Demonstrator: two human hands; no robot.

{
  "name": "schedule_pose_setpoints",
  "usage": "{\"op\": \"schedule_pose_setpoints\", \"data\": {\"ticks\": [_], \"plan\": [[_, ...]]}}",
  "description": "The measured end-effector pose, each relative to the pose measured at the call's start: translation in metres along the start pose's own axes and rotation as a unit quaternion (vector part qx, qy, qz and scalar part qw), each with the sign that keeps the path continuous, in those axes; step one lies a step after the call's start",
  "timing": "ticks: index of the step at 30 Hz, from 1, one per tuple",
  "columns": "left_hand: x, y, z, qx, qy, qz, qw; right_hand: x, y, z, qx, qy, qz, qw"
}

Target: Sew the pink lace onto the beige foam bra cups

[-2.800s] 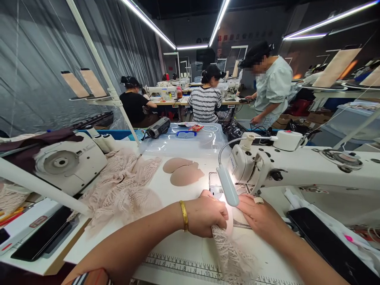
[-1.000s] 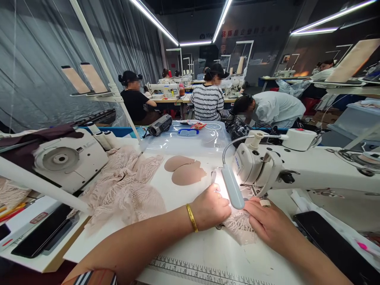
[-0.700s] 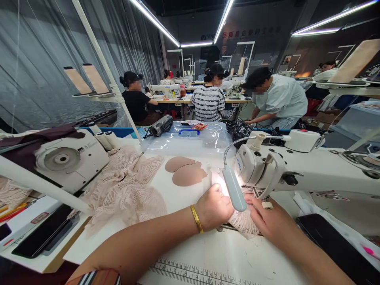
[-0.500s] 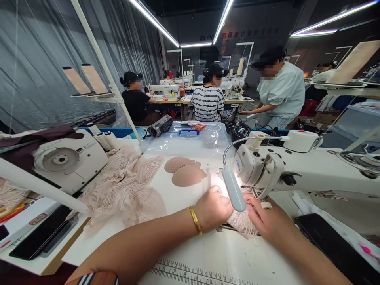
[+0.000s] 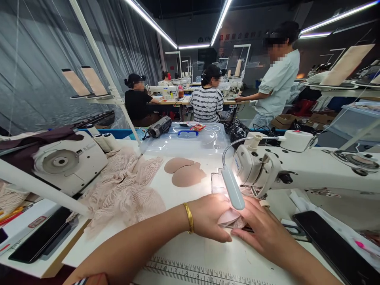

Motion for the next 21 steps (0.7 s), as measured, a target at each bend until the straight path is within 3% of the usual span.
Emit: {"op": "schedule_pose_setpoints", "data": {"ticks": [3, 7, 13, 21], "plan": [[0.001, -0.007, 0.007, 0.054, 0.025, -0.024, 0.998, -0.006, 0.002, 0.006, 0.023, -0.010, 0.019, 0.999], [0.005, -0.008, 0.010, 0.020, 0.103, -0.060, 0.993, -0.021, 0.002, 0.011, 0.070, -0.022, 0.055, 0.996], [-0.005, -0.007, 0.012, 0.013, 0.068, 0.030, 0.997, -0.037, -0.007, 0.011, 0.080, -0.022, 0.103, 0.991], [0.015, -0.005, 0.019, -0.043, 0.128, -0.039, 0.990, -0.022, -0.004, 0.011, 0.115, 0.009, 0.089, 0.989]]}}
Point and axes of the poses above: each hand's wrist, its own y-axis towards the middle knuckle, its own z-axis out of the palm, x = y × z, the point moved 7 cm from there along y, towards the middle knuckle, and after that the axes turned 9 degrees about -z, right-handed, at the moved point
